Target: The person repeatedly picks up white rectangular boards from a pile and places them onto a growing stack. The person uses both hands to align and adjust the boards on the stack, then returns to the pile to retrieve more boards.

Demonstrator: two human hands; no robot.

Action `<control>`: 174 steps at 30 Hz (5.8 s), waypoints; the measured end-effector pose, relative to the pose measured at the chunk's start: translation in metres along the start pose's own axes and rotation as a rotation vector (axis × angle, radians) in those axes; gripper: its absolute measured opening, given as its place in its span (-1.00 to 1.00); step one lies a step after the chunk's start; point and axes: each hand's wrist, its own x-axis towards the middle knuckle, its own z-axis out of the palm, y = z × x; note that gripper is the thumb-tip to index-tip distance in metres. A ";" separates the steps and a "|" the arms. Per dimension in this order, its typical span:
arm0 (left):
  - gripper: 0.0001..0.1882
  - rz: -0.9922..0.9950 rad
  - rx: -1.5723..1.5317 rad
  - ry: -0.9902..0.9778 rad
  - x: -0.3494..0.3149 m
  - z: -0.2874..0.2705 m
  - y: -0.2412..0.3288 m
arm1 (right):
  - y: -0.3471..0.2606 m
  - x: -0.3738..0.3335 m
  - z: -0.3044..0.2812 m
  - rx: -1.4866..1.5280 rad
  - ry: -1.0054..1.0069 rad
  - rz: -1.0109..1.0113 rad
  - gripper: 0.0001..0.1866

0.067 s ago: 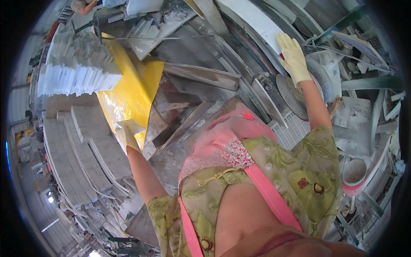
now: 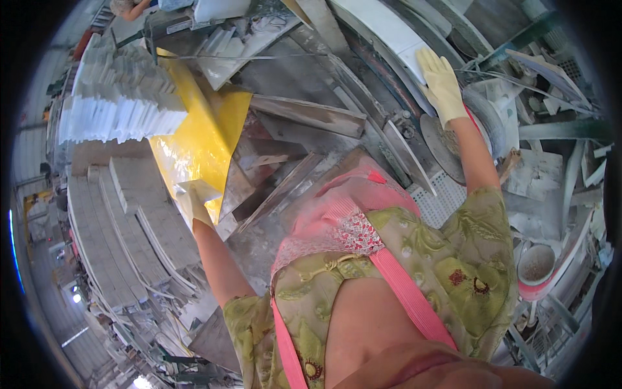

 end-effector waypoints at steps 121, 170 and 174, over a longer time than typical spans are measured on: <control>-0.49 -0.109 0.414 -0.040 -0.014 -0.034 0.025 | -0.018 0.029 -0.012 0.225 0.218 -0.213 -0.23; -0.33 0.001 -0.026 -0.071 -0.008 -0.033 0.015 | -0.481 0.085 -0.116 1.611 -0.504 -0.087 -0.47; -0.25 0.037 -0.104 -0.077 -0.003 -0.039 0.016 | -0.544 0.063 -0.098 1.584 -0.607 -0.153 -0.52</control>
